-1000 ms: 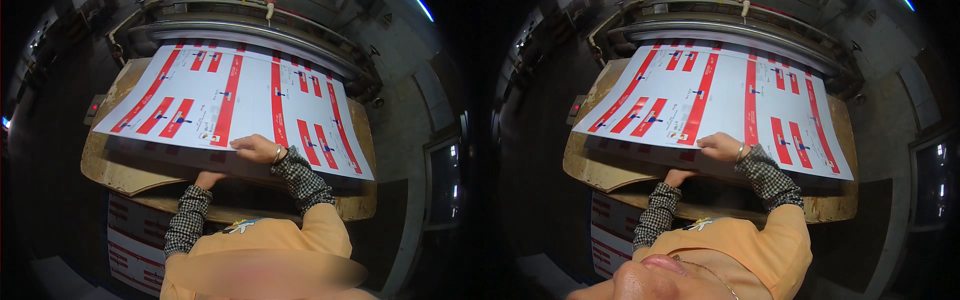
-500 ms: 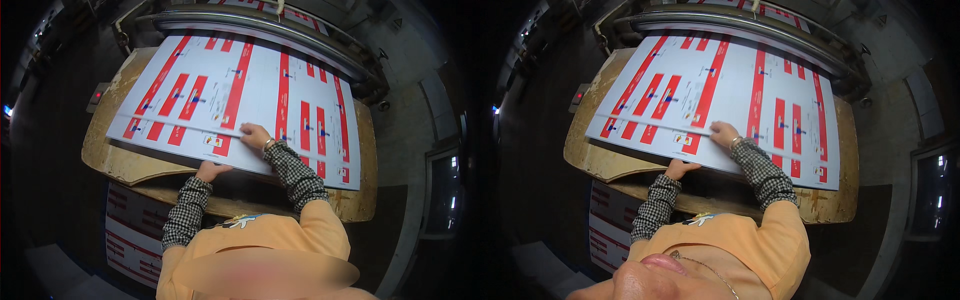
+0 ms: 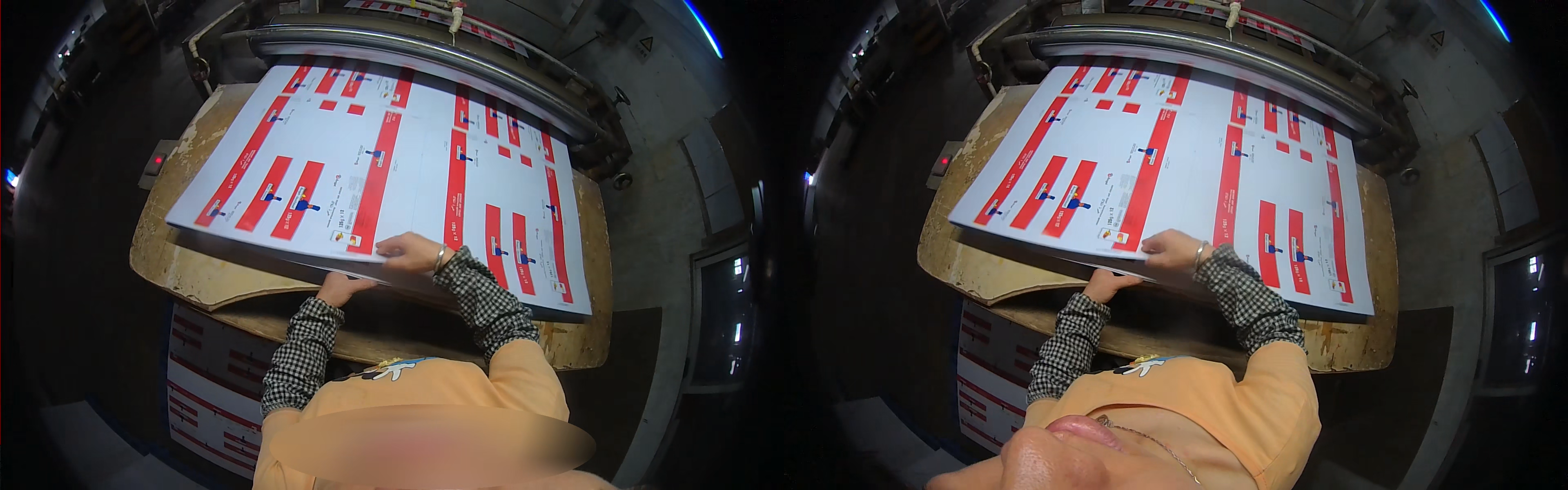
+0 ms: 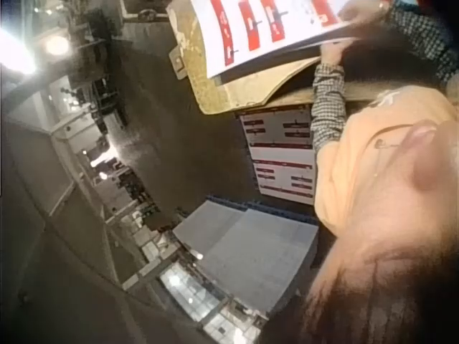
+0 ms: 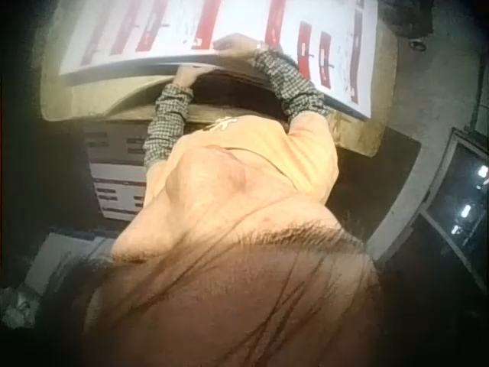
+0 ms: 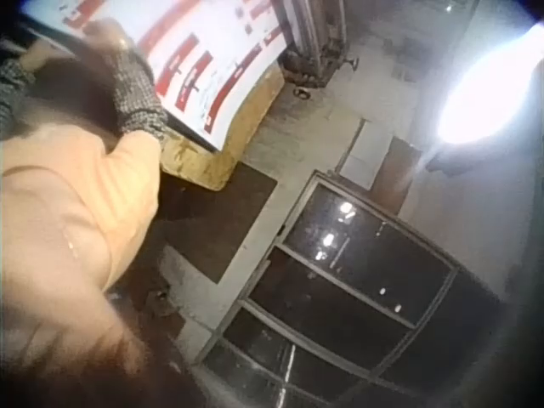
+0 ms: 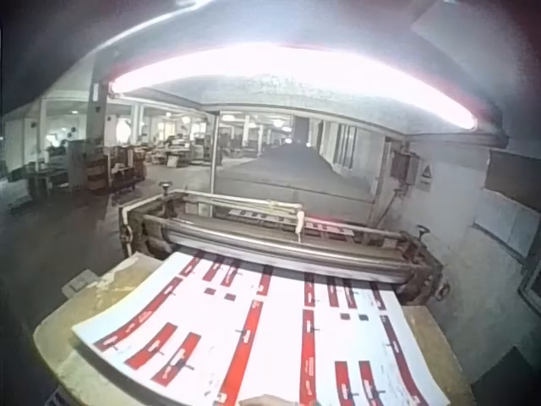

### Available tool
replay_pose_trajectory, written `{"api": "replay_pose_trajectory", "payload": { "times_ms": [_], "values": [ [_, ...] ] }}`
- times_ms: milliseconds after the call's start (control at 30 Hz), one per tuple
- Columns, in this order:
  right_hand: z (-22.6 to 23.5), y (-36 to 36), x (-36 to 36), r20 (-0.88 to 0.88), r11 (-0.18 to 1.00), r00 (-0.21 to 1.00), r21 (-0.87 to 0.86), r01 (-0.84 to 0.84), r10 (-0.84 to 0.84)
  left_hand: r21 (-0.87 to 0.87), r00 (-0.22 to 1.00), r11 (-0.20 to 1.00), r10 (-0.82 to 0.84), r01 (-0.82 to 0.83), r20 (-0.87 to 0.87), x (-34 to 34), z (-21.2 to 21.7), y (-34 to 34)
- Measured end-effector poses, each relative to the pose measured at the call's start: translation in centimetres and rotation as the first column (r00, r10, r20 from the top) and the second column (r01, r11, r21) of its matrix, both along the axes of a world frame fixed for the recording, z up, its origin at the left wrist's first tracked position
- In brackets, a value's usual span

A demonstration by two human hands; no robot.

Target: The recorder is aligning and stacking printed paper sheets on a large industrial paper-processing table.

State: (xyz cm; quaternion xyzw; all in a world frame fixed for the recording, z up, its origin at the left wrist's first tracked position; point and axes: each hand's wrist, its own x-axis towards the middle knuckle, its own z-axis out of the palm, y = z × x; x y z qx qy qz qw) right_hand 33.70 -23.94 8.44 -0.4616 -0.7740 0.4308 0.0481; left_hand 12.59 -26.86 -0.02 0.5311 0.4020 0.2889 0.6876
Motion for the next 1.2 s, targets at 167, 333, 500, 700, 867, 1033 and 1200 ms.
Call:
{"api": "replay_pose_trajectory", "payload": {
  "times_ms": [167, 333, 500, 700, 867, 1033, 1200],
  "values": [
    [1.3, -1.0, 0.8, -0.337, 0.960, 0.935, 0.206, 0.187, -0.110, -0.077, 0.997, 0.995, -0.059, 0.056, -0.041, -0.2, 0.9, -0.2],
    [-0.9, -2.5, -0.2, -0.303, 0.966, 0.953, 0.248, 0.079, 0.000, -0.119, 1.000, 0.993, 0.008, -0.005, 0.025, -0.2, -0.2, -0.3],
    [-1.4, -2.7, -0.8, -0.153, 0.998, 0.987, 0.024, 0.050, -0.046, -0.054, 0.999, 0.998, 0.038, -0.039, -0.006, -0.2, -0.6, -0.2],
    [-6.0, 1.8, 0.8, -0.111, 0.910, 0.919, 0.136, 0.391, -0.379, -0.032, 0.999, 0.999, -0.012, 0.010, -0.044, -0.4, -0.4, 0.3],
    [-7.0, 0.4, -1.1, 0.085, 0.949, 0.993, 0.312, 0.048, -0.079, 0.072, 0.999, 0.997, -0.015, 0.012, 0.036, -0.5, -1.3, 0.2],
    [-5.5, -0.6, -0.9, 0.075, 0.971, 0.993, 0.216, -0.106, 0.091, 0.031, 0.985, 0.999, 0.014, -0.020, 0.172, -0.1, -0.7, 0.2],
    [-1.2, 0.0, -0.1, -0.081, 1.000, 0.997, -0.013, 0.015, -0.016, 0.048, 0.996, 0.999, 0.008, -0.013, 0.087, 0.1, -2.2, 0.5]
  ]
}}
